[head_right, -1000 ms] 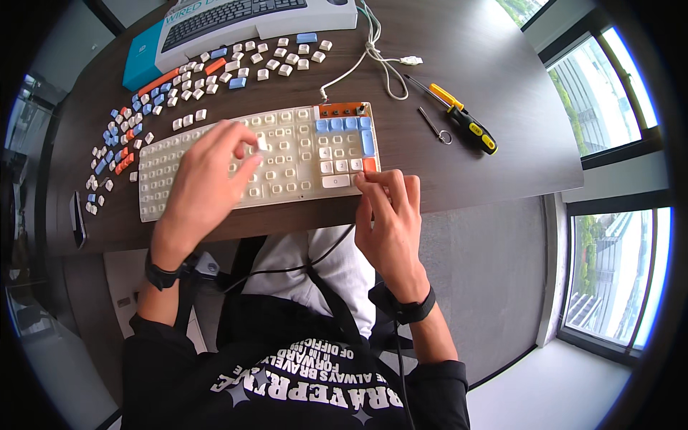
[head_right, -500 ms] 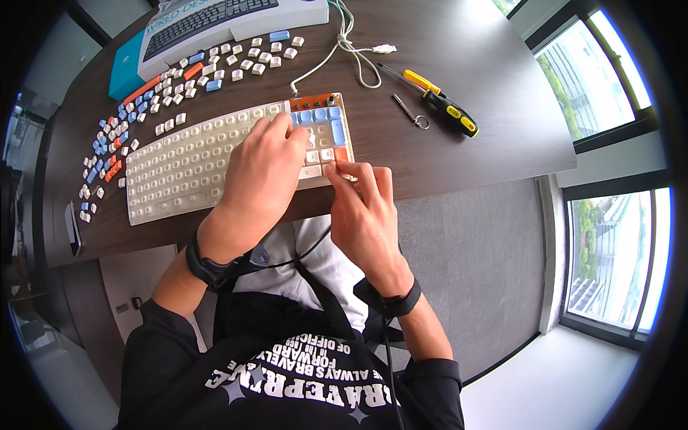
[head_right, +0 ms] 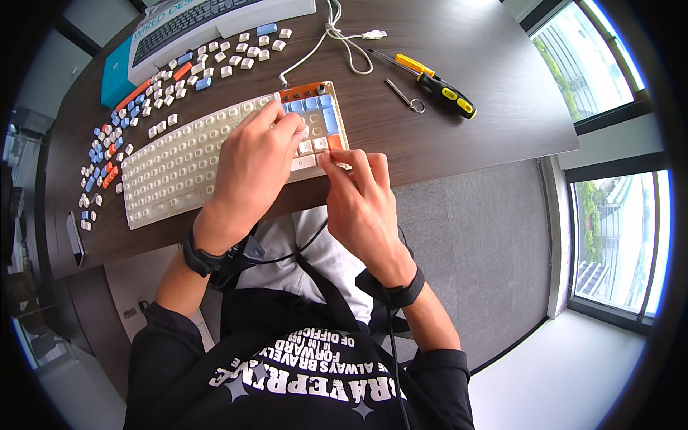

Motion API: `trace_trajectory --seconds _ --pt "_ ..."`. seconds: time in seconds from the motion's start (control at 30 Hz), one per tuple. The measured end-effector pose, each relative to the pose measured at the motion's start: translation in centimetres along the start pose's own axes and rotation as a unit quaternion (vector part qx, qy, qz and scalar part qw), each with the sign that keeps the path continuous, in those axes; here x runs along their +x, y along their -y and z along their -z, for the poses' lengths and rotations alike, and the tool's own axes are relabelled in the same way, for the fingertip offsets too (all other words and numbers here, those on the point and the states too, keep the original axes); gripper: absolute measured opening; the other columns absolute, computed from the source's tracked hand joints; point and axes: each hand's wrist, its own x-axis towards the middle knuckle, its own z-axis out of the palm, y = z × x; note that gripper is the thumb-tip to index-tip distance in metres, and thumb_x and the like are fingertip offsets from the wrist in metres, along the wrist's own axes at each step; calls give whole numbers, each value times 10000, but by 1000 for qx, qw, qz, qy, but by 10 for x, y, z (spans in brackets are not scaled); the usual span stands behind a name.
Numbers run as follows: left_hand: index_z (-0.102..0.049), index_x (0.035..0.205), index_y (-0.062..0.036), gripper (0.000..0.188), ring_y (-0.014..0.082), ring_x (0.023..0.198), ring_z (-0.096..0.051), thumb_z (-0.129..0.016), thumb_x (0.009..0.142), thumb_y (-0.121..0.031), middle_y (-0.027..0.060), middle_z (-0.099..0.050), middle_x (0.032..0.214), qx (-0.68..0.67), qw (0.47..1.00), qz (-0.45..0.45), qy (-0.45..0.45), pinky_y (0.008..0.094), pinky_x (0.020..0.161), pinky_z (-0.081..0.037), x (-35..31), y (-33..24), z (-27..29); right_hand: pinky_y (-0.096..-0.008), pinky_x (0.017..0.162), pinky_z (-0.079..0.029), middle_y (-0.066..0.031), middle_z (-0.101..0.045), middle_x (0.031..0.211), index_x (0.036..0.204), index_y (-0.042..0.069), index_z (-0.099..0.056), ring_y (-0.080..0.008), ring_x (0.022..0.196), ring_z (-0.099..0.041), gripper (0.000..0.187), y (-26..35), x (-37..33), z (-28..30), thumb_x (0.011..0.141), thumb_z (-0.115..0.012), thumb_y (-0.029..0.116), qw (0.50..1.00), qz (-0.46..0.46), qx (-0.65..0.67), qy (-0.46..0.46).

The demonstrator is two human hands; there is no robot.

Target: The person is assembling a keyboard by hand, picking up various colored keycaps from the desk and pressing them onto the switches of a keyboard base.

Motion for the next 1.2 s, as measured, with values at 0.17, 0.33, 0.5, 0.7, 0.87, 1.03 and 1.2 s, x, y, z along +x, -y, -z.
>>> trace_trajectory --seconds 0.17,0.33,0.5,0.7,0.87,1.03,1.2 --pt "-640 904 -23 42 287 886 -693 -644 862 -25 109 -623 928 42 999 -7 -17 414 730 -590 -3 -8 -2 -375 830 -537 -71 -639 1180 1202 20 -701 -294 971 -551 497 1 1 -4 732 -641 -129 1000 0 0 -8" --pt "-658 842 -13 61 222 892 -673 -688 831 -65 87 -608 973 113 993 -34 -24 329 678 -607 -8 -25 -5 -370 828 -557 -106 -649 1207 1219 17 -715 -315 1027 -566 516 -1 -2 -1 746 -607 -159 1000 -7 -2 0" --pt "-691 902 19 120 202 899 -655 -697 824 -71 82 -609 1016 131 991 -35 -8 301 646 -593 -19 -25 -1 -375 839 -539 -101 -646 1212 1222 22 -715 -307 1012 -559 518 -2 -3 -4 752 -598 -161 1000 -9 -2 2" --pt "-696 946 37 166 203 887 -644 -691 818 -69 104 -611 1046 126 991 -38 -28 306 663 -592 -25 -28 -5 -372 847 -527 -93 -645 1222 1232 35 -715 -302 1014 -554 507 -3 -3 -4 773 -608 -151 1000 -14 -9 5" --pt "-692 870 20 138 217 943 -631 -693 804 -102 111 -612 1011 108 993 -38 -13 323 724 -569 -16 -24 -2 -370 860 -520 -91 -641 1232 1223 41 -719 -295 1016 -551 469 0 -2 -3 802 -618 -139 1000 -24 -13 13" --pt "-679 831 -14 108 216 957 -610 -687 811 -121 97 -604 1012 134 991 -27 10 319 753 -539 -24 -31 -3 -376 866 -517 -90 -643 1234 1219 40 -717 -298 1024 -554 459 1 -3 -5 804 -627 -133 1000 -18 -12 6" --pt "-696 943 37 187 229 988 -603 -681 850 -124 105 -609 1068 124 992 -27 -11 339 798 -537 -27 -33 1 -374 872 -518 -99 -645 1233 1244 47 -711 -301 1031 -559 482 2 -5 0 806 -623 -136 1000 -14 -22 5"
